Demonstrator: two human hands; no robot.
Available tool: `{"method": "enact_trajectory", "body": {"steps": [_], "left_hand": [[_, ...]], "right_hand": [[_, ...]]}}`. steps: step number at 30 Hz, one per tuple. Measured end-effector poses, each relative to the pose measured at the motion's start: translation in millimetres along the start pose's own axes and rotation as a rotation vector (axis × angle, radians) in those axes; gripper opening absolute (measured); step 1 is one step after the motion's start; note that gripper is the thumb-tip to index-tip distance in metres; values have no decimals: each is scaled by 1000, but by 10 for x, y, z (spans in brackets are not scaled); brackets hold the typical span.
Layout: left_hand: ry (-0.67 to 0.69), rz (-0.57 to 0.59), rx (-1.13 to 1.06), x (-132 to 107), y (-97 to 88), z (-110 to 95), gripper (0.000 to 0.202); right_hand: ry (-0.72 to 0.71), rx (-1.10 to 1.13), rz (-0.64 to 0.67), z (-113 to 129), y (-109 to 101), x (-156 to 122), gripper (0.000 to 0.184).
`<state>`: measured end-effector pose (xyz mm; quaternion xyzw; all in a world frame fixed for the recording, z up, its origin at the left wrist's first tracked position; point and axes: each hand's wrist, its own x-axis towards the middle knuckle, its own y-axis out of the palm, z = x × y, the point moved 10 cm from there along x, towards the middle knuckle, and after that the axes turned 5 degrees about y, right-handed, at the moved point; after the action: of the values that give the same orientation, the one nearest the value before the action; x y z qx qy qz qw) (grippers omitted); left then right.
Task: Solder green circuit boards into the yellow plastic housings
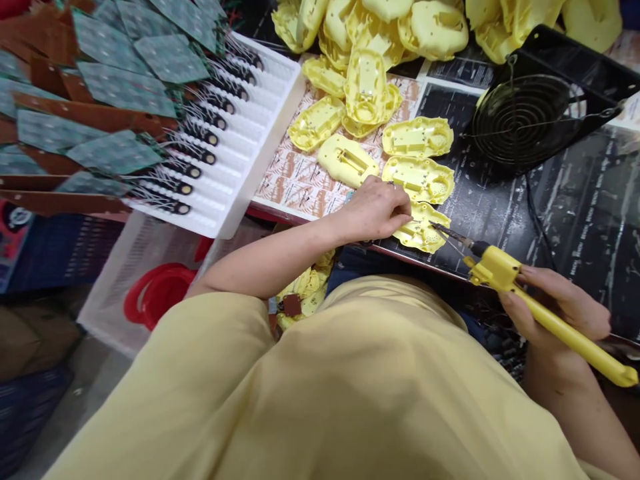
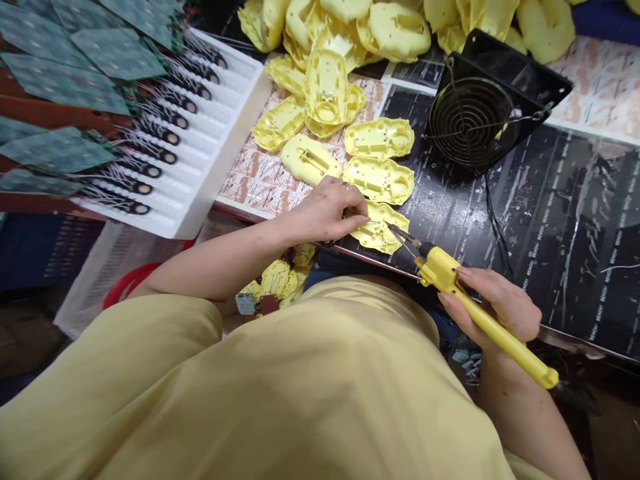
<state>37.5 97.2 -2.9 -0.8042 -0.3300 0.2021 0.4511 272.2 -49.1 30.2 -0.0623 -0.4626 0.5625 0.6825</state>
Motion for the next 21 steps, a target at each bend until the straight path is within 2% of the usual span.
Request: {"method": "enact_trajectory", "body": {"steps": [3,6,8,13,16,21], "left_hand": [[4,0,-8,2,0,0,18],[-2,8,-6,5,5,15,18],[-3,9,-3,10,6,22,18],[5,9,4,32,14,25,18],[1,11,7,39,19,29,18],[11,-4,8,36,9,24,17]], "right_hand": [[-87,120,12,151,92,162,16],[-156,198,55,215,145,265,15],[-152,186,103,202,184,317,13],[-273,144,156,270,219,347,13],[-268,173,188,191,208,321,10],[-228,16,197,-11,65,227,12]]}}
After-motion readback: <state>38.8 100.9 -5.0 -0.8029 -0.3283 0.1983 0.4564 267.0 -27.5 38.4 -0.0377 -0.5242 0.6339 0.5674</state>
